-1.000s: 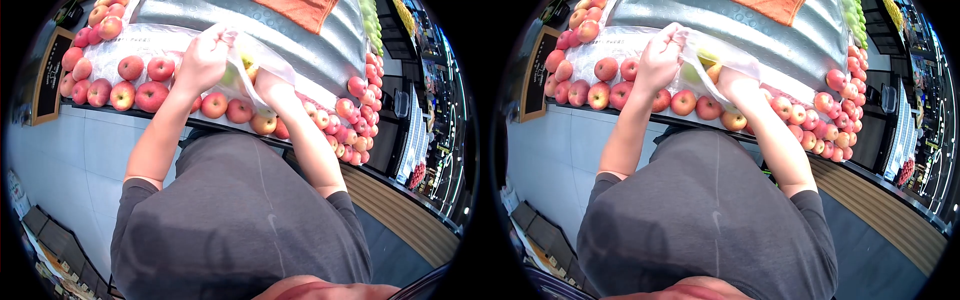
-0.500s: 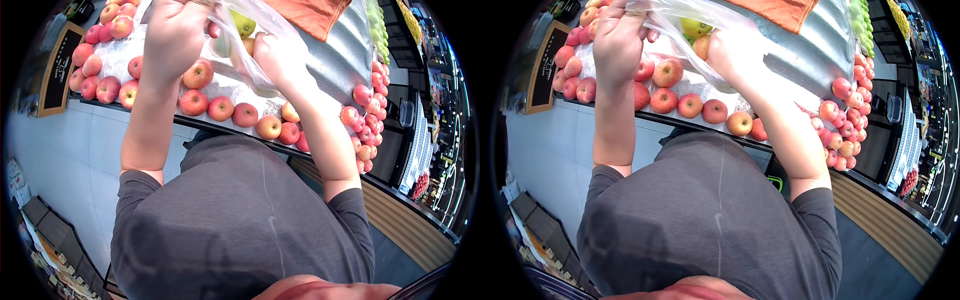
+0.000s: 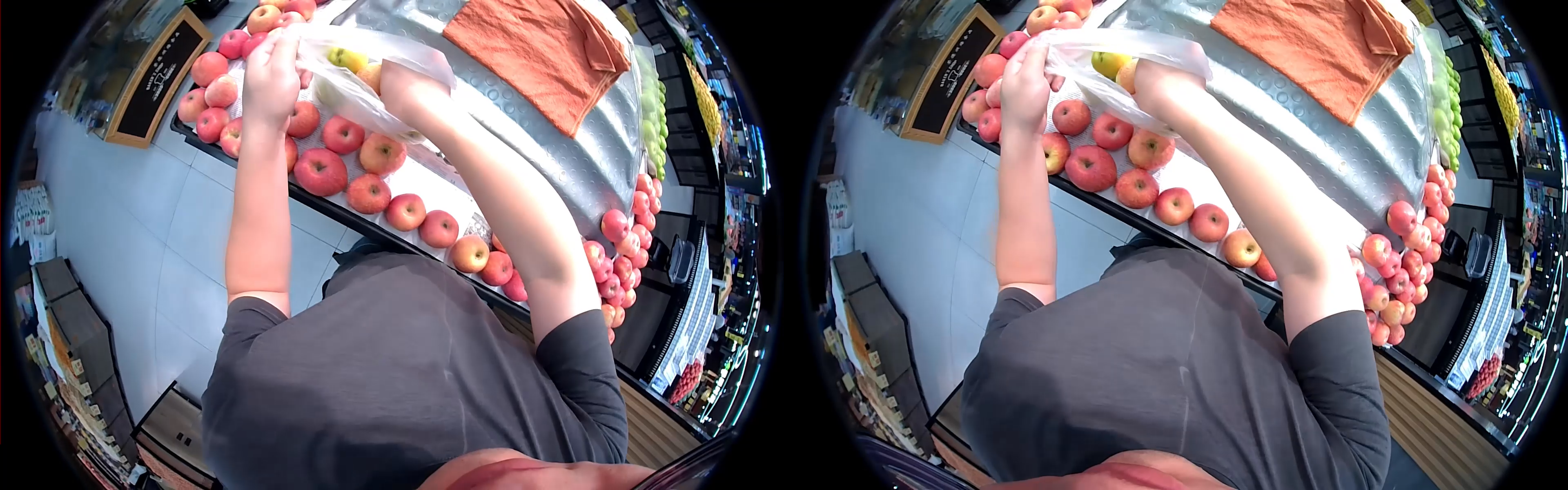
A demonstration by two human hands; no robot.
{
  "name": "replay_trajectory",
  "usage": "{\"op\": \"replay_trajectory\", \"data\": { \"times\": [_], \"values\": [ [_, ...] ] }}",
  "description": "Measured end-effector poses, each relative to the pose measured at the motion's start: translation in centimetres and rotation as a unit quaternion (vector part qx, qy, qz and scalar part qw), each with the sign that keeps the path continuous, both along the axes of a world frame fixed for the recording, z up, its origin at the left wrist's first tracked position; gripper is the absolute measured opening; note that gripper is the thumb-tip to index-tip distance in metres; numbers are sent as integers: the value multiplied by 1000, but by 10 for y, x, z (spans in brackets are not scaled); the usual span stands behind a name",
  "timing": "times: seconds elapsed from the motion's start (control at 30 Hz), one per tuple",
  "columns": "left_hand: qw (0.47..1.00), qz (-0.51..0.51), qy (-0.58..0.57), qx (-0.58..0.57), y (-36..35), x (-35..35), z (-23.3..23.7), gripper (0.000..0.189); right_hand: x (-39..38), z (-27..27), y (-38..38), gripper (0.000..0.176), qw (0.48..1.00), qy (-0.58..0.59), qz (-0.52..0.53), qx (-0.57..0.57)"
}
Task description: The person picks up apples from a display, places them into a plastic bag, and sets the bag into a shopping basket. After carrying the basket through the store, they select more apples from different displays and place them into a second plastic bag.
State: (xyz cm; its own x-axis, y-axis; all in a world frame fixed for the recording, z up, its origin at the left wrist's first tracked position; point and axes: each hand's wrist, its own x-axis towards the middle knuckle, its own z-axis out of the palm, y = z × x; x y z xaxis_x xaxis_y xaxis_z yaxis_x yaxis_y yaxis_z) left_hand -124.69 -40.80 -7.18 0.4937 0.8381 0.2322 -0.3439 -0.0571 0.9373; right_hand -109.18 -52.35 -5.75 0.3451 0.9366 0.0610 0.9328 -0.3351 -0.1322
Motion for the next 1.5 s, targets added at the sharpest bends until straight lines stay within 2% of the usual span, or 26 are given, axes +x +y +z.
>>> {"op": "replay_trajectory", "data": {
  "times": [0.07, 0.13, 0.17, 0.2, 0.23, 0.27, 0.3, 0.33, 0.4, 0.43, 0.5, 0.6, 0.67, 0.77, 0.8, 0.87, 0.9, 0.93, 1.0, 1.03, 1.07, 1.13, 1.17, 1.4, 1.5],
  "values": [
    [1000, -3, 22, -21, -7, -10, -10, 24, 2, 3, -5, 33, 999, 8, 24, 35],
    [998, -9, 47, -33, -15, -12, -26, 24, 6, 12, -9, 40, 987, 155, 14, -33],
    [996, -18, 67, -47, -19, -12, -33, 24, 11, 10, -15, 47, 968, 248, 22, 5],
    [995, -21, 81, -61, -24, -12, -38, 27, 18, 4, -19, 47, 969, 247, 21, 9],
    [994, -28, 87, -62, -28, -14, -43, 29, 24, -5, -25, 50, 919, 383, 63, 71],
    [993, -37, 93, -64, -33, -14, -47, 31, 26, -7, -30, 53, 845, 508, 102, 132],
    [993, -43, 91, -61, -39, -14, -47, 31, 24, -9, -42, 61, 759, 631, 91, 132],
    [993, -37, 97, -54, -47, -13, -48, 33, 22, -12, -55, 67, 638, 755, 76, 132],
    [993, -38, 104, -46, -57, -10, -48, 34, 19, -16, -84, 66, 442, 881, 68, 154],
    [992, -28, 112, -44, -60, -9, -48, 34, 19, -20, -97, 66, 442, 880, 65, 161],
    [990, -7, 139, -33, -69, -8, -45, 39, 19, -27, -125, 68, 247, 946, 146, 149],
    [984, 9, 179, -11, -77, -6, -48, 46, 14, -31, -167, 75, 258, 926, 175, 214],
    [978, 8, 207, -29, -82, -8, -50, 54, 20, -39, -200, 88, 350, 890, 125, 264],
    [987, -18, 155, -43, -101, -9, -52, 54, 41, -44, -256, 71, 351, 873, 23, 337],
    [986, -23, 160, -42, -104, -9, -57, 54, 47, -50, -272, 55, 386, 846, 18, 368],
    [983, -28, 173, -51, -112, -8, -66, 55, 58, -69, -302, 52, 496, 762, -104, 404],
    [978, -35, 195, -70, -115, -7, -66, 49, 61, -77, -312, 50, 520, 747, -140, 390],
    [977, -36, 200, -63, -118, -6, -66, 49, 57, -81, -315, 61, 570, 714, -164, 372],
    [967, -50, 243, -51, -121, -4, -68, 40, 52, -83, -323, 68, 737, 591, -204, 258],
    [970, -66, 230, -31, -122, -5, -70, 32, 48, -77, -320, 68, 792, 540, -196, 205],
    [969, -66, 236, -28, -124, -4, -67, 32, 45, -79, -315, 63, 836, 488, -178, 177],
    [970, -54, 236, -19, -130, -4, -62, 29, 39, -94, -306, 61, 891, 388, -134, 194],
    [970, -50, 239, -15, -137, -3, -56, 29, 37, -98, -300, 63, 914, 346, -146, 152],
    [964, -25, 254, -75, -165, -28, -53, 25, 32, -127, -273, 72, 949, 275, -142, 68],
    [963, -7, 259, -75, -171, -44, -60, 22, 33, -137, -267, 67, 955, 256, -139, 52]
  ]
}}
